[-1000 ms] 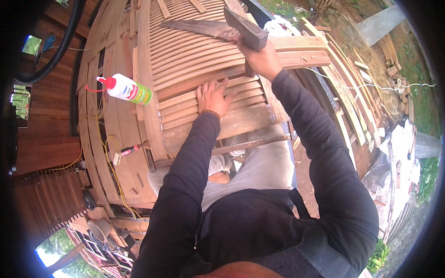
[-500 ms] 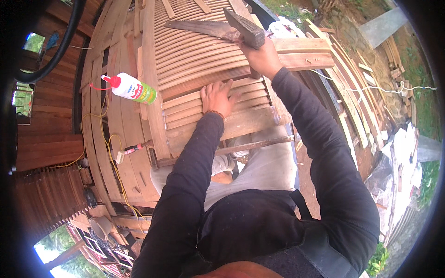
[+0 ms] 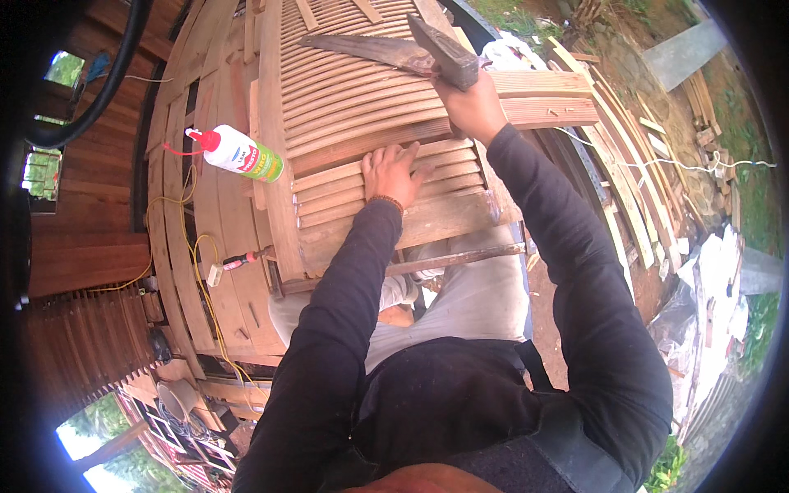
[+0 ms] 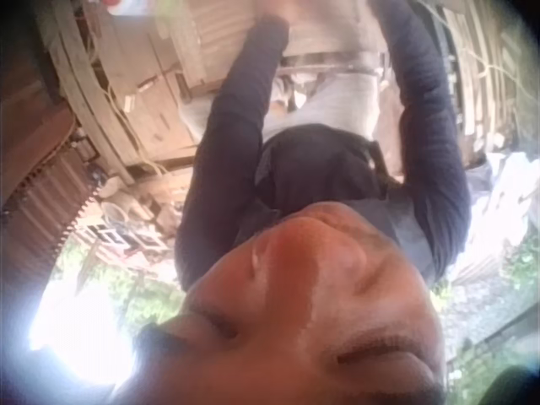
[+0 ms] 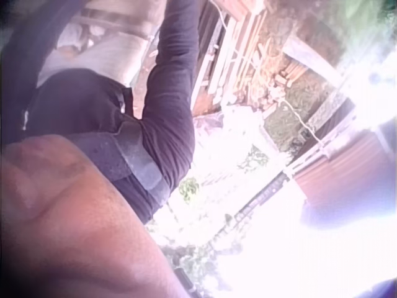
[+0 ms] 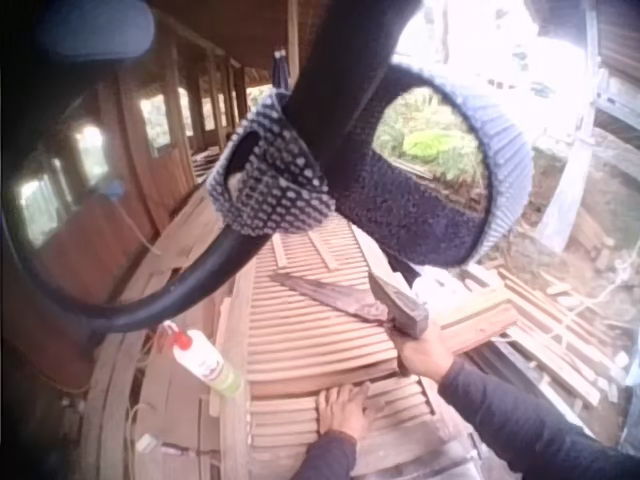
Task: The person assembles a wooden slatted structure by applying glue to thin wooden strips and inserting them into a frame. They use a hammer to tap the strips into place and a saw to trim excess length.
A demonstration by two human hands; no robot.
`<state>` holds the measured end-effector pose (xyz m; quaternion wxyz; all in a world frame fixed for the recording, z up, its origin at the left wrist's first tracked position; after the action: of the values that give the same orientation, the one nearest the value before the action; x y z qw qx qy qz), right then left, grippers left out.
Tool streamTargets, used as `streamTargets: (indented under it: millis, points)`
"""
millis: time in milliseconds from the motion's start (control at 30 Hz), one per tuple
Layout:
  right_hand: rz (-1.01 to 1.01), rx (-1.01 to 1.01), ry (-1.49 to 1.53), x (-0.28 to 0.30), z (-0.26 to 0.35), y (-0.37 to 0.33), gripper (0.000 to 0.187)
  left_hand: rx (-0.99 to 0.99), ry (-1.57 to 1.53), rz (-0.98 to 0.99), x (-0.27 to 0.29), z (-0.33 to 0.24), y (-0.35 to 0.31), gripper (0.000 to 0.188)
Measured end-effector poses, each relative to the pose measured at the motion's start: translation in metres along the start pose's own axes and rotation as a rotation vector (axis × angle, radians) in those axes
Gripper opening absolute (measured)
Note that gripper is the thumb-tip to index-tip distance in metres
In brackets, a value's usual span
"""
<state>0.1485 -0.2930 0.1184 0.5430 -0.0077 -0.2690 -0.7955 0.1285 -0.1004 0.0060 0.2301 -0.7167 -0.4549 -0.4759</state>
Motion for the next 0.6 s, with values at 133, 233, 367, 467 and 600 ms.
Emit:
streamTargets:
  millis: [133, 233, 367, 467, 600]
  points:
    - [0.073, -0.054, -0.007, 0.000, -0.002, 0.001, 0.015, -0.014, -0.008, -0.036, -0.005, 0.003, -0.004, 0.059]
    - [-0.008, 0.123, -0.024, -0.005, -0.007, -0.002, 0.015, -0.021, 0.003, -0.037, -0.005, 0.001, -0.003, 0.058]
    - [0.080, -0.016, -0.013, -0.002, -0.007, 0.000, 0.016, -0.027, -0.005, -0.058, -0.006, 0.003, 0.000, 0.057]
    - [0.051, -0.001, -0.001, -0.001, -0.006, -0.001, 0.016, -0.024, 0.000, -0.042, -0.006, 0.003, -0.003, 0.057]
    - [0.033, 0.026, -0.047, -0.002, -0.004, -0.002, 0.016, -0.015, -0.016, -0.037, -0.007, 0.003, -0.003, 0.057]
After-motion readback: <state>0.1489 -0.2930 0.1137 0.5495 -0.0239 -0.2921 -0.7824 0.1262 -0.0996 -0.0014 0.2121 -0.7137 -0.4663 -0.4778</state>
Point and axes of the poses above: each hand's wrist, its own y-axis towards the middle knuckle, its own x-axis out of the back of the hand, z = x × y, the point moved 2 cm from there along y, towards the middle knuckle, and after that the axes turned 1 degree about x, right-handed, at the moved point
